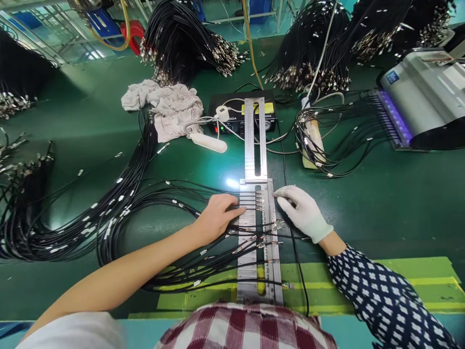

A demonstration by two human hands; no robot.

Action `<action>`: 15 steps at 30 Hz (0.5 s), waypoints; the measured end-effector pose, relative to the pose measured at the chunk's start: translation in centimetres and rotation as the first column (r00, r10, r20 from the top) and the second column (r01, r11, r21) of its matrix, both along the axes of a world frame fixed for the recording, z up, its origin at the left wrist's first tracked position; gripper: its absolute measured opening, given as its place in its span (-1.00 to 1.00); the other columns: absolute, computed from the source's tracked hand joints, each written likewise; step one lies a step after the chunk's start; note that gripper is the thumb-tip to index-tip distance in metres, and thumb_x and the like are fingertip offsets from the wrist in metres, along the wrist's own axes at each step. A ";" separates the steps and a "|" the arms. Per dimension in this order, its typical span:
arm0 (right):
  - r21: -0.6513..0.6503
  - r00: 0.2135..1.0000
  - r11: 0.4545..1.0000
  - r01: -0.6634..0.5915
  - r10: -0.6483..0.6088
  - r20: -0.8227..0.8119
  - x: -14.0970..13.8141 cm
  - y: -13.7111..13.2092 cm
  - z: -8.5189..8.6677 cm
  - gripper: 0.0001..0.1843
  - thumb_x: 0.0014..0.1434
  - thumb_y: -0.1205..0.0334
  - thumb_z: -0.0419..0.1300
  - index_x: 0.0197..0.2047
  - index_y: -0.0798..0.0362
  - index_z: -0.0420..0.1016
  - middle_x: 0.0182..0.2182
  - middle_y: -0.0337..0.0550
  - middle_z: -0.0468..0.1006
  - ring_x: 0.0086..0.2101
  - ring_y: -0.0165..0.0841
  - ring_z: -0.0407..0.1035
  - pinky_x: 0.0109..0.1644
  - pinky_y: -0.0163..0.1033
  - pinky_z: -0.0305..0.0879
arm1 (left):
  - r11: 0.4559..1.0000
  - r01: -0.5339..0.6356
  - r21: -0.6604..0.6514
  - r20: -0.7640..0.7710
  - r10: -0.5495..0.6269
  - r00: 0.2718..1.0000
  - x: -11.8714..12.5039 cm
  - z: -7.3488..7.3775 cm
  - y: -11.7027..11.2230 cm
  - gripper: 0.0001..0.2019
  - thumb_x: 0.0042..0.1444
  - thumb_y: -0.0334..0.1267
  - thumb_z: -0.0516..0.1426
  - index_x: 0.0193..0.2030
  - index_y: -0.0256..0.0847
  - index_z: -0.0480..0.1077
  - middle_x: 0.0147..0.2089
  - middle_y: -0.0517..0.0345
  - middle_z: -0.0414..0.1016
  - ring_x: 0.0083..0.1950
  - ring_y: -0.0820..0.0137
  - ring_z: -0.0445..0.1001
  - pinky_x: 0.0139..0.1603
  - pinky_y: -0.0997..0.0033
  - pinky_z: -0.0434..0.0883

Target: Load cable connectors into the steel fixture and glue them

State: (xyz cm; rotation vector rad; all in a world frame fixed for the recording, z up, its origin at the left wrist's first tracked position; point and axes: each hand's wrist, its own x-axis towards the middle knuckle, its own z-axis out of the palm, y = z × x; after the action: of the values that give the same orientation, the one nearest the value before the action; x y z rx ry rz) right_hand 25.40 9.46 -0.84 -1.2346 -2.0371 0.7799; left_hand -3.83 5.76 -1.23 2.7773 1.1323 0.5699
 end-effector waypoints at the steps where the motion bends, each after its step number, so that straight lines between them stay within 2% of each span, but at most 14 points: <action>1: -0.006 1.000 1.000 0.000 0.000 -0.002 0.0 0.0 0.0 -0.82 0.32 0.22 0.09 -0.16 -0.06 0.53 -0.14 -0.13 0.62 -0.10 -0.20 0.49 0.05 -0.03 0.42 | 0.999 -0.028 0.016 -0.029 0.028 0.999 -0.2 0.0 -0.3 -0.63 0.35 -0.45 -0.09 0.12 -0.11 0.43 -0.07 -0.01 0.42 0.00 0.27 0.33 0.00 0.22 0.25; 3: -0.016 1.000 1.000 0.010 -0.010 0.004 -0.1 0.1 0.1 -0.81 0.32 0.21 0.08 -0.16 -0.06 0.54 -0.15 -0.14 0.62 -0.10 -0.20 0.49 0.04 -0.03 0.42 | 0.997 -0.057 0.044 -0.095 0.061 0.994 -0.3 0.1 -0.8 -0.59 0.33 -0.48 -0.09 0.18 -0.08 0.40 -0.14 0.02 0.40 -0.07 0.29 0.32 -0.05 0.24 0.23; 6: -0.027 0.999 0.999 0.033 -0.033 0.017 0.0 0.1 -0.1 -0.80 0.31 0.20 0.08 -0.17 -0.06 0.55 -0.16 -0.14 0.62 -0.12 -0.20 0.50 0.00 -0.04 0.43 | 0.998 -0.046 0.036 -0.135 0.050 0.990 -0.1 0.3 -1.0 -0.60 0.34 -0.47 -0.10 0.18 -0.13 0.39 -0.22 0.04 0.39 -0.16 0.30 0.29 -0.14 0.28 0.20; 10: -0.021 0.999 0.999 0.034 -0.034 -0.009 0.2 0.2 -0.4 -0.79 0.30 0.17 0.09 -0.15 -0.06 0.55 -0.16 -0.14 0.62 -0.13 -0.20 0.51 -0.02 -0.05 0.46 | 0.996 -0.002 -0.086 -0.094 -0.006 0.996 -0.3 1.2 -1.6 -0.70 0.41 -0.31 -0.07 0.17 -0.21 0.36 -0.15 0.02 0.45 -0.12 0.29 0.33 -0.09 0.26 0.22; 12: -0.004 1.000 1.000 0.027 -0.027 -0.012 0.3 0.2 -0.6 -0.78 0.30 0.15 0.09 -0.14 -0.05 0.56 -0.16 -0.14 0.62 -0.13 -0.20 0.51 -0.02 -0.06 0.46 | 0.989 0.014 -0.147 -0.096 -0.028 0.995 -0.7 1.5 -2.4 -0.73 0.41 -0.19 -0.03 0.09 -0.24 0.36 -0.10 0.00 0.46 -0.08 0.27 0.35 -0.06 0.26 0.24; 15: 0.012 1.000 1.000 0.018 -0.018 -0.013 0.3 0.3 -0.8 -0.77 0.30 0.14 0.09 -0.14 -0.04 0.56 -0.16 -0.13 0.63 -0.14 -0.20 0.51 -0.01 -0.05 0.45 | 0.991 -0.050 -0.127 -0.192 0.025 0.981 -1.4 1.5 -3.5 -0.75 0.41 -0.15 -0.03 -0.11 -0.25 0.38 -0.18 0.01 0.43 -0.16 0.27 0.34 -0.15 0.28 0.27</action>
State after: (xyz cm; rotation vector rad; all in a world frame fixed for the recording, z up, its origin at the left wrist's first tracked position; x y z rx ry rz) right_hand 25.73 9.74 -1.66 -1.2366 -2.0151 0.7634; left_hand -5.25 2.24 0.28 2.7478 1.2121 0.2265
